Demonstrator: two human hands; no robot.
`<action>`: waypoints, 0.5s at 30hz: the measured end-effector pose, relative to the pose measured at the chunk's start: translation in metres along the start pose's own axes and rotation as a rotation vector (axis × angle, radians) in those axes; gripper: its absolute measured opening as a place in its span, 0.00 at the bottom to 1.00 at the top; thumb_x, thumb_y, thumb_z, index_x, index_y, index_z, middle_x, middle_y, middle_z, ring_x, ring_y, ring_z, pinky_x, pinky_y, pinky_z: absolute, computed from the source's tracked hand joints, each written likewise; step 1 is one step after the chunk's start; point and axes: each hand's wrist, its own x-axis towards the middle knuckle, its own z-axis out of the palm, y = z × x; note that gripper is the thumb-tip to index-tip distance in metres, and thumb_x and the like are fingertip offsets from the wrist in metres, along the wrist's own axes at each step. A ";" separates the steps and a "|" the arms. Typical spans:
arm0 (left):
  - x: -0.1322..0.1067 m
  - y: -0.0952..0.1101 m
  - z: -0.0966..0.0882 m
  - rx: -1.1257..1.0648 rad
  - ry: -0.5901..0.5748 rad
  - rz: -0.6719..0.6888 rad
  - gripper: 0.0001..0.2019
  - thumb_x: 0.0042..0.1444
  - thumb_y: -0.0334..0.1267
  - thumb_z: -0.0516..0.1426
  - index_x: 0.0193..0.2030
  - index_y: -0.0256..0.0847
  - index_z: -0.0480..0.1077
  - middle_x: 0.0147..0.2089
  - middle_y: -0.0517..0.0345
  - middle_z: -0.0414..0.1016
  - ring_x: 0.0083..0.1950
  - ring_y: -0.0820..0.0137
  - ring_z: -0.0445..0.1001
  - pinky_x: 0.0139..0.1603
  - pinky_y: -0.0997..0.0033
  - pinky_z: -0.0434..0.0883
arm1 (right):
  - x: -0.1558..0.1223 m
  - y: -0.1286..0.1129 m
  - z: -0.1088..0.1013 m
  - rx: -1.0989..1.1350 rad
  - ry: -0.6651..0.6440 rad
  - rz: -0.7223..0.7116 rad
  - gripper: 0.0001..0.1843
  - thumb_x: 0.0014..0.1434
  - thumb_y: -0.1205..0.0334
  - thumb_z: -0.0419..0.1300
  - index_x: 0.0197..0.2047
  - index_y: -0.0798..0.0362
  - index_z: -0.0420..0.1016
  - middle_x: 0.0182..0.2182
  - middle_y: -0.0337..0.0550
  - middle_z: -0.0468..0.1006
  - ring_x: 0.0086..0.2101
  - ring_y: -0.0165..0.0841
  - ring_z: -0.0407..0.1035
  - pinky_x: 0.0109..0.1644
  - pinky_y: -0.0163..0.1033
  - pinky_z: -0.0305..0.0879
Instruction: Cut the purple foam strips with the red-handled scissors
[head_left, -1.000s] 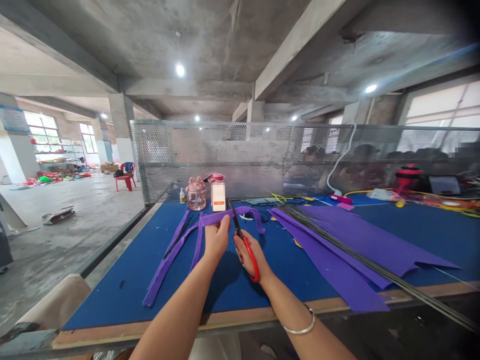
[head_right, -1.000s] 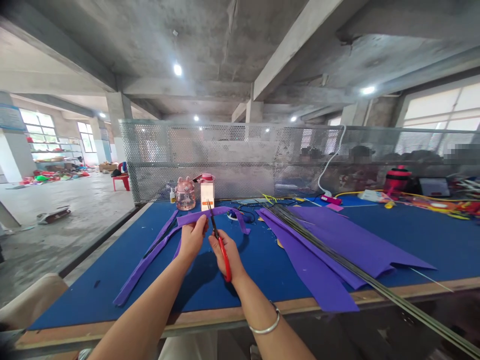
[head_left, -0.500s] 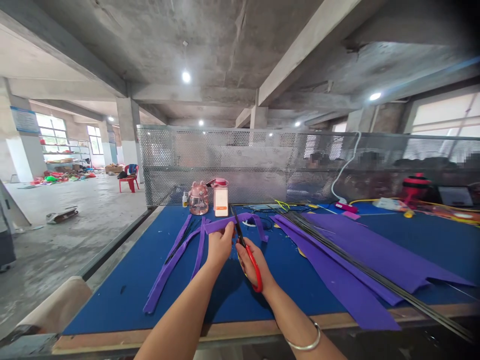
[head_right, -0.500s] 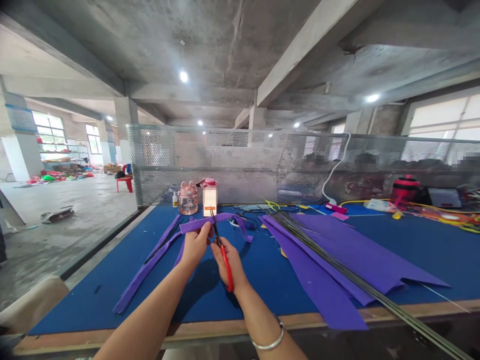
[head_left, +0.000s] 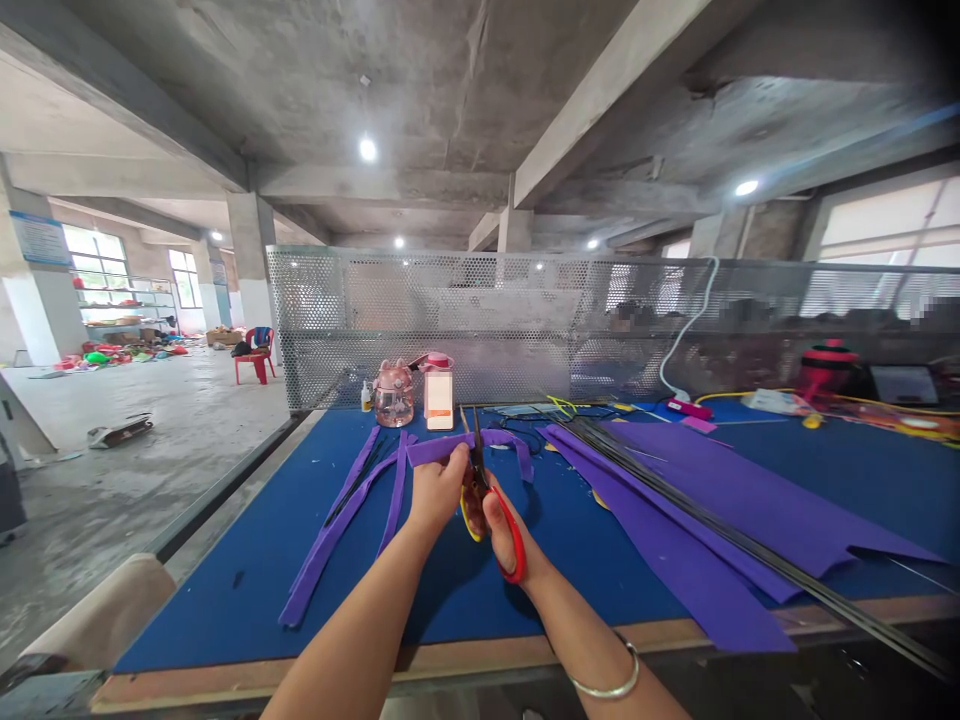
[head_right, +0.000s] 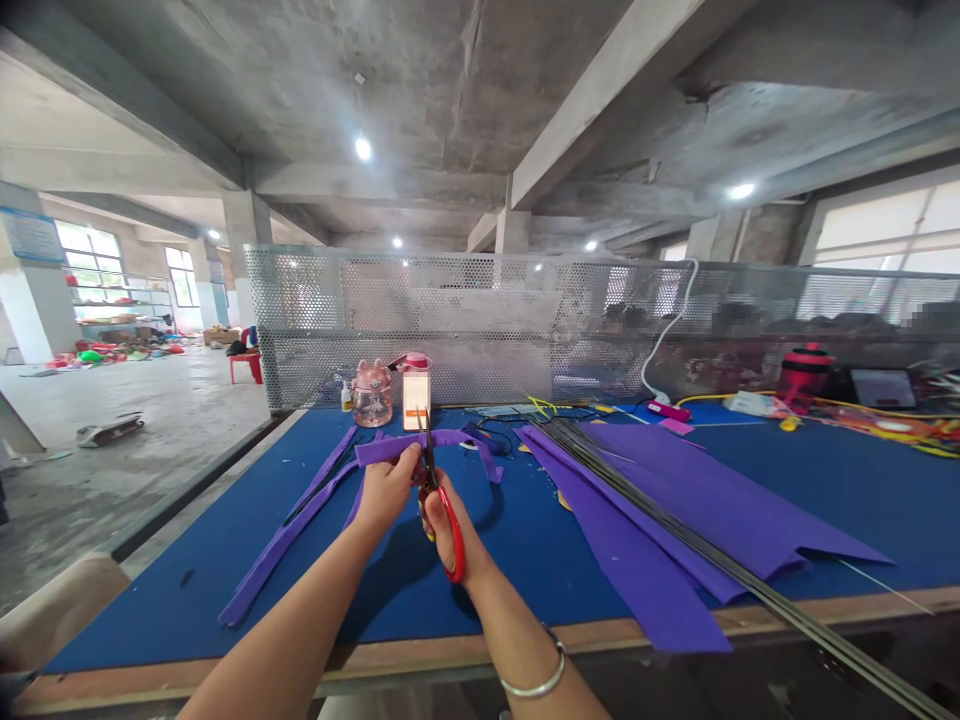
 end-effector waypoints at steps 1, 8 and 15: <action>0.000 0.000 0.000 0.005 0.001 -0.002 0.19 0.57 0.47 0.54 0.18 0.42 0.63 0.19 0.61 0.66 0.24 0.71 0.67 0.29 0.71 0.64 | 0.000 0.000 0.000 0.017 0.008 0.016 0.39 0.52 0.22 0.52 0.47 0.49 0.65 0.27 0.34 0.59 0.22 0.27 0.51 0.23 0.33 0.49; -0.003 0.007 0.001 0.038 0.049 0.036 0.18 0.55 0.48 0.53 0.19 0.42 0.64 0.20 0.60 0.66 0.27 0.69 0.68 0.33 0.69 0.66 | 0.000 -0.011 0.002 -0.052 0.064 0.087 0.39 0.49 0.20 0.53 0.40 0.50 0.64 0.22 0.29 0.52 0.19 0.25 0.47 0.19 0.30 0.45; -0.003 0.009 0.002 0.030 0.056 0.021 0.19 0.55 0.49 0.54 0.18 0.42 0.63 0.19 0.60 0.65 0.26 0.69 0.68 0.33 0.70 0.66 | 0.000 -0.014 0.001 -0.088 0.081 0.110 0.39 0.48 0.20 0.54 0.38 0.50 0.63 0.20 0.27 0.50 0.18 0.24 0.45 0.18 0.30 0.45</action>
